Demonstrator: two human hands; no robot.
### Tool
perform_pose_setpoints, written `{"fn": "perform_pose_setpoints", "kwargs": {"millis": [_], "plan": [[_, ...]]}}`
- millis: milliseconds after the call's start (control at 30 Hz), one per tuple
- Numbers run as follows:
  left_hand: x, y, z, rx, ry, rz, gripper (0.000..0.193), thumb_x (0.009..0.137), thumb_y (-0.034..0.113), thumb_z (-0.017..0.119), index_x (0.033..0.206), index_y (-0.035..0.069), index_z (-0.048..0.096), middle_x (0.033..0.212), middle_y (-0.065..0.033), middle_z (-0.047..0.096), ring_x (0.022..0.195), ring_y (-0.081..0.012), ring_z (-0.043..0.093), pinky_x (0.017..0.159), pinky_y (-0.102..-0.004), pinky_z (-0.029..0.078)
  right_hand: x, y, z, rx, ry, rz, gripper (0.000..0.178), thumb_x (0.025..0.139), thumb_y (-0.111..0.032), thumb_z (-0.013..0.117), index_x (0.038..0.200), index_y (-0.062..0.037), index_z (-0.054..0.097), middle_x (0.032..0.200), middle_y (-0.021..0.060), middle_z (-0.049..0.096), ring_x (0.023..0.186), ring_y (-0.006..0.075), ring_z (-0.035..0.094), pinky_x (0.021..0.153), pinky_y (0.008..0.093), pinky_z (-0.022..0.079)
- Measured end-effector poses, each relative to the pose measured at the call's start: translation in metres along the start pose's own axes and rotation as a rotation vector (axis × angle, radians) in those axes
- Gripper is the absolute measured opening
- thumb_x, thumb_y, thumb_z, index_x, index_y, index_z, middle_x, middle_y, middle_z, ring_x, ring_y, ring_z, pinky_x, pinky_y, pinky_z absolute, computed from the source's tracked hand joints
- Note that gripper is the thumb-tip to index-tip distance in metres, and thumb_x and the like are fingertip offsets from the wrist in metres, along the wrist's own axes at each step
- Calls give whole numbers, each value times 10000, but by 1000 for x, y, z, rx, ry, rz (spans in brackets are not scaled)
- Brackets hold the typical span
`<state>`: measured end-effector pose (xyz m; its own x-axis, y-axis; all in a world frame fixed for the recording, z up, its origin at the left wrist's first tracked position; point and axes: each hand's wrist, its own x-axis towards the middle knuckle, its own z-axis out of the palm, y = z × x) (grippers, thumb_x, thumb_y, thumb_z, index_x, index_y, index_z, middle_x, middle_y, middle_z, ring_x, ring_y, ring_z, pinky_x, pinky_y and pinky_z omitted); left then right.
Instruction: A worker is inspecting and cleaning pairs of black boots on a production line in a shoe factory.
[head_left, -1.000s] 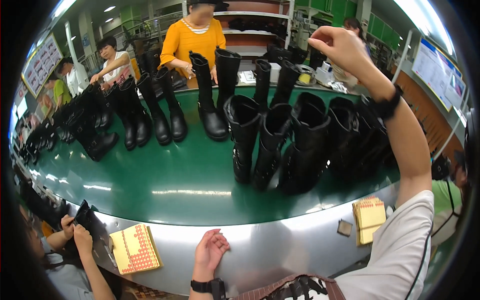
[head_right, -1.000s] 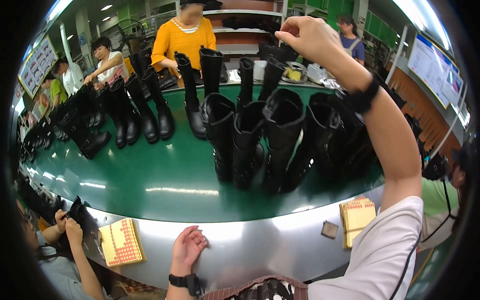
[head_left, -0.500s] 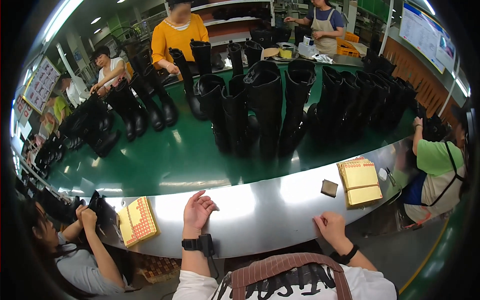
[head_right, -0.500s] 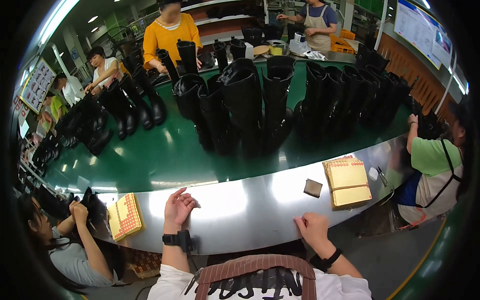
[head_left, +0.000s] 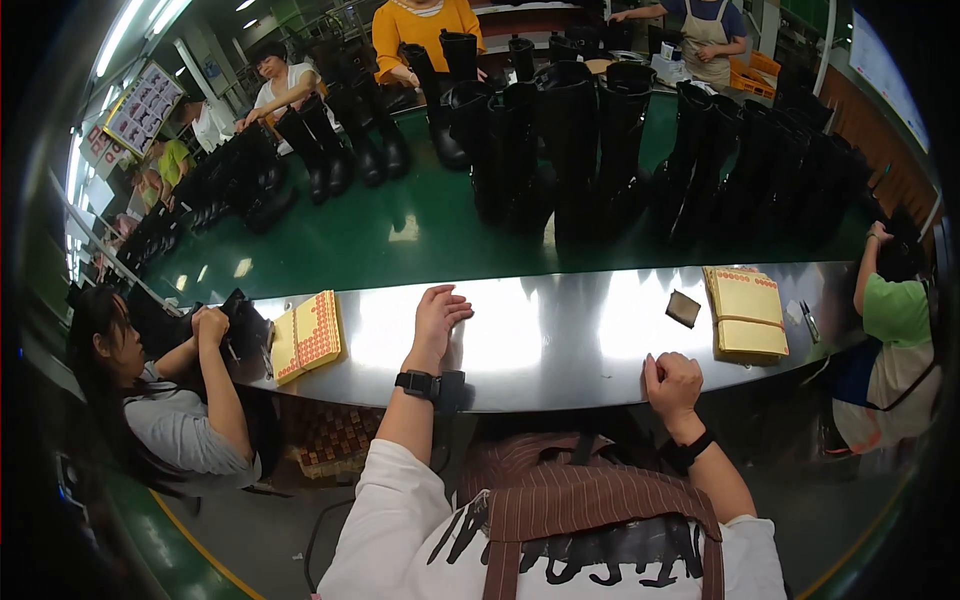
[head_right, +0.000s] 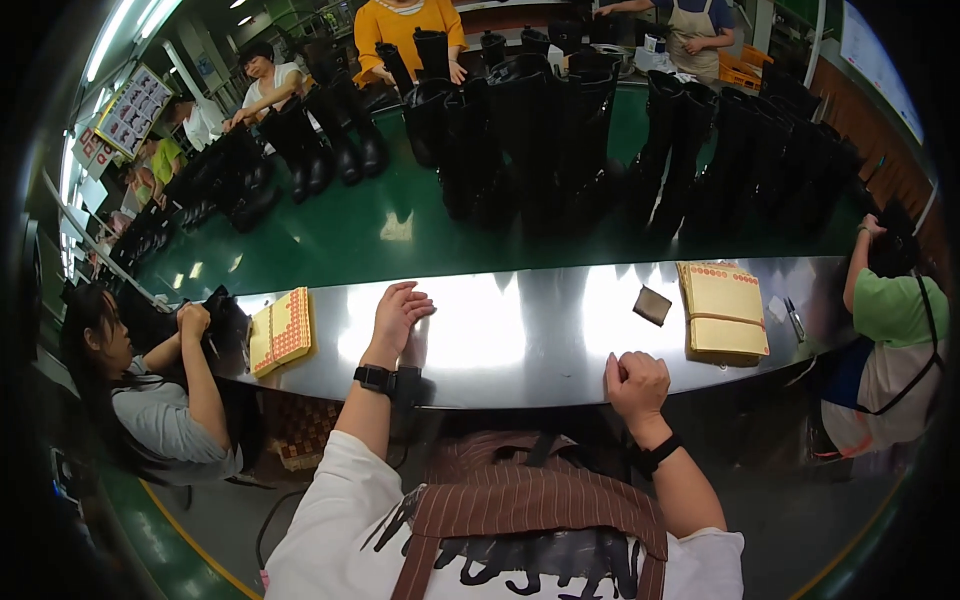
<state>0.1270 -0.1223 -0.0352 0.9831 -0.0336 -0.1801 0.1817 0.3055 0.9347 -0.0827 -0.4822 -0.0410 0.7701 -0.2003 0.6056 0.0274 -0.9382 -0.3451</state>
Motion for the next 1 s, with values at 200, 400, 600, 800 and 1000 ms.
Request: {"fn": "perform_pose_setpoints", "kwargs": {"millis": [200,400,600,800,1000], "plan": [[-57,-17,48,1307,-525,408,649,950,460,550,1517,213,351,1562,-214,278,1455,-409,211,1163,-582,166,-1,2,3,-2,-3,-1,329,819,-171,671,567,-93,474,562,57,505,519,271,488,567,388,344],[-81,-25,64,1665,-568,390,721,926,651,447,1541,303,300,1624,-180,137,1495,-426,54,1148,-658,13,0,-1,0,25,5,7,306,818,-161,662,574,-93,492,563,61,519,530,272,520,569,389,375],[-74,-27,60,1681,-601,368,728,919,645,473,1543,320,287,1626,-190,122,1501,-411,34,1150,-651,2,-2,1,-1,12,-5,26,246,796,-168,665,593,-84,553,590,66,564,560,269,562,582,392,403],[-76,-30,61,1687,-575,386,721,919,652,470,1541,339,284,1629,-164,138,1500,-405,48,1152,-648,5,-6,3,1,27,27,20,251,817,-203,659,611,-84,579,616,64,593,574,264,580,593,395,414],[-74,-33,58,1683,-561,421,713,922,640,474,1540,334,290,1631,-160,135,1496,-420,53,1138,-671,0,5,-6,-9,95,-176,219,249,841,-271,670,690,-74,656,650,77,635,593,285,603,621,390,465]]}}
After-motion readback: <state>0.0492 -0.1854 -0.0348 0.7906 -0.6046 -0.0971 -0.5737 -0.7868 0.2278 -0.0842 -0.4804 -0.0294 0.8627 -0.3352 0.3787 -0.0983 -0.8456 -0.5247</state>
